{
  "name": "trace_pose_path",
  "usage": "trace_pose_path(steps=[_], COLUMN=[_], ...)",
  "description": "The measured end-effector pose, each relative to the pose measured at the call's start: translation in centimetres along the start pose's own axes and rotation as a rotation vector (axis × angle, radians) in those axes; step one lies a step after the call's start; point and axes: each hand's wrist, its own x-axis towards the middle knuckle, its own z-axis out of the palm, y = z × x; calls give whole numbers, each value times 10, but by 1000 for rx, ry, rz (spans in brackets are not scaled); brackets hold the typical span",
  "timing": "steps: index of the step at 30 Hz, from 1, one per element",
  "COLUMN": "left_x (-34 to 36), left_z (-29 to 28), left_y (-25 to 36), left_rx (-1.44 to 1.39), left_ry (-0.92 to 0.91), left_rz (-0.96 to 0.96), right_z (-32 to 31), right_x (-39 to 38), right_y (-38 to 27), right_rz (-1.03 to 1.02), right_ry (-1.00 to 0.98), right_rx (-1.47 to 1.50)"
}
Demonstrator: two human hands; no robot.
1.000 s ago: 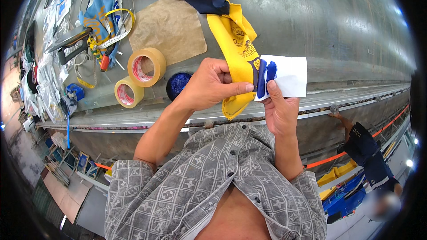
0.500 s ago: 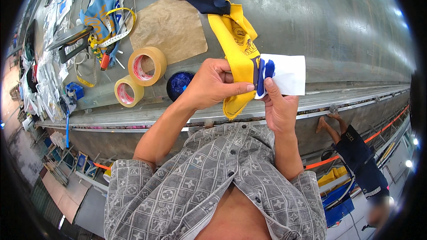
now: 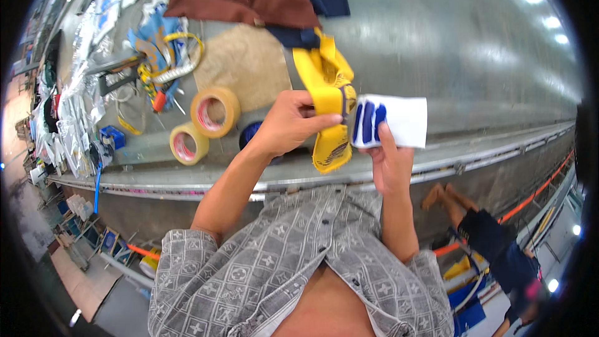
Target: The person mixes blue paint in a container using a spatula, then applies the paint to a small white card to create color swatches. They use a hairdryer to dry the swatches and compare the result to a yellow t-shirt.
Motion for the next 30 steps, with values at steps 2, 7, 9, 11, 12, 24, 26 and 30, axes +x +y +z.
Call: trace_pose_path(steps=[2,7,9,11,12,24,26,30], left_x=[11,-2,-25,-60,-76,-210,-240,-267], left_z=[-13,-44,-44,-18,-16,-197,-254,-334], left_y=[26,85,78,40,28,-6,2,13], left_rx=[-47,1078,1372,809,760,860,394,247], left_ry=[110,757,153,-61,-301,710,819,591], left_rz=[244,693,251,286,378,396,128,247], right_z=[-9,-25,-25,-20,-16,79,84,73], right_x=[-1,-18,-24,-29,-32,-120,-133,-165], right_y=[-5,-15,-10,-3,1,1,6,28], right_rz=[-12,-161,-62,-104,-85,96,-32,-187], right_ry=[69,-222,-218,-415,-469,-702,-718,-658], right_rx=[-5,-4,-113,-159,-290,938,965,1098])
